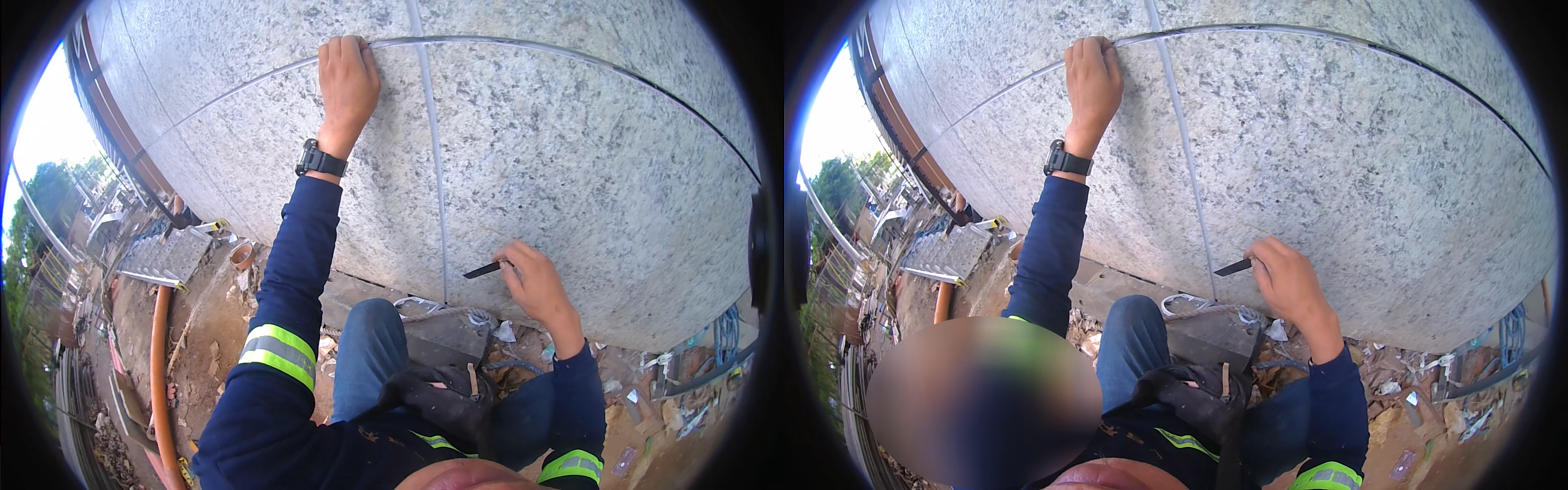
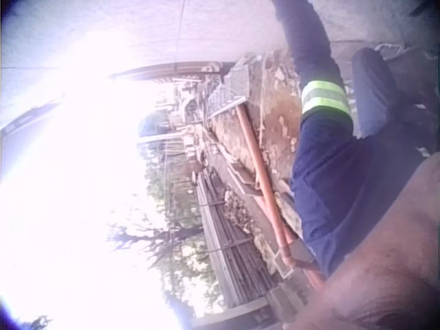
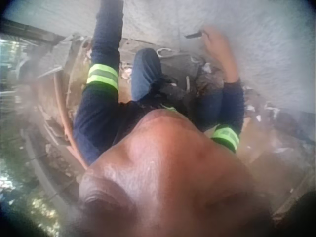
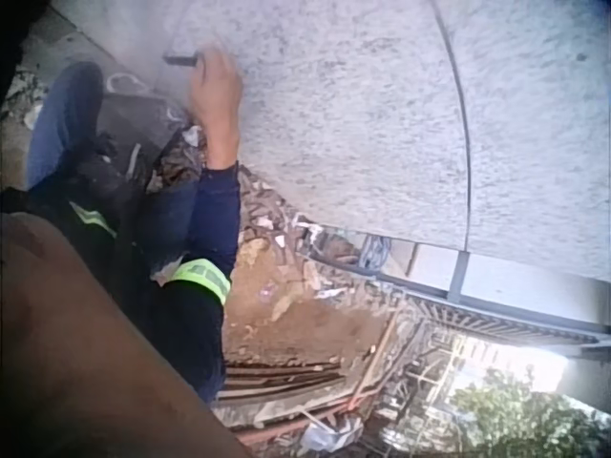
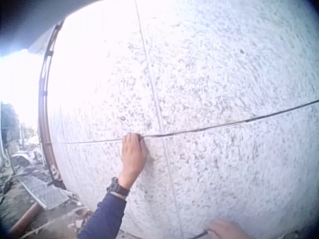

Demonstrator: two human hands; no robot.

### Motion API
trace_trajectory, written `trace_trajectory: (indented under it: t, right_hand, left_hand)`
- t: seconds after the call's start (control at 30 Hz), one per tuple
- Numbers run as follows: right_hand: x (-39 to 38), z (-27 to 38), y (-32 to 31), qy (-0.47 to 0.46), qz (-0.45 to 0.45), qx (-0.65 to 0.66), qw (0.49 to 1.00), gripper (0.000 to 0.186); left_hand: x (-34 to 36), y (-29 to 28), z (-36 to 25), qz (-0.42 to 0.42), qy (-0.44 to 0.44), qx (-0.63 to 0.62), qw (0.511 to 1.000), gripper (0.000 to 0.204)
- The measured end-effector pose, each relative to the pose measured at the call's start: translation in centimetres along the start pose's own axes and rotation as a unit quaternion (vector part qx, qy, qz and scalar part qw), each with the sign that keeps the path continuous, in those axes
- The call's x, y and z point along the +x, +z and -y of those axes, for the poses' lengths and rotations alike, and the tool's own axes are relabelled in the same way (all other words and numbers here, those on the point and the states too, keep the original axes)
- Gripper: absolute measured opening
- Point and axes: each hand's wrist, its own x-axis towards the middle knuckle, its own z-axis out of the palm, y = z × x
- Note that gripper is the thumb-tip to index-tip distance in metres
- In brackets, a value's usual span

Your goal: The person uses a small metal tool to press grout into the joints between large stone tiles on a vertical wall. They repeatedly smooth the grout along the seams and wipe away excess material with their fingers.

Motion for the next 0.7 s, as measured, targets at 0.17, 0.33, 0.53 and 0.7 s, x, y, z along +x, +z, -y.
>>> trace_trajectory:
  t: [0.17, 0.33, 0.53, 0.7]
  right_hand:
    - [-0.2, -0.2, -0.9, 0.019, -0.011, 0.024, 0.999, 0.016]
    - [0.1, 0.0, -1.1, 0.002, -0.023, 0.036, 0.999, 0.016]
    - [0.5, 0.1, -0.5, 0.007, -0.009, 0.032, 0.999, 0.016]
    - [0.5, 0.2, -0.1, 0.010, 0.000, 0.025, 1.000, 0.016]
  left_hand:
    - [-0.1, 0.3, -0.3, -0.024, 0.010, 0.000, 1.000, 0.005]
    - [-0.4, 0.3, -1.0, -0.024, -0.003, 0.011, 1.000, 0.008]
    - [-0.4, 0.1, -1.5, -0.034, -0.053, -0.062, 0.996, 0.013]
    - [0.4, -0.8, -1.6, -0.019, -0.108, -0.136, 0.985, 0.017]
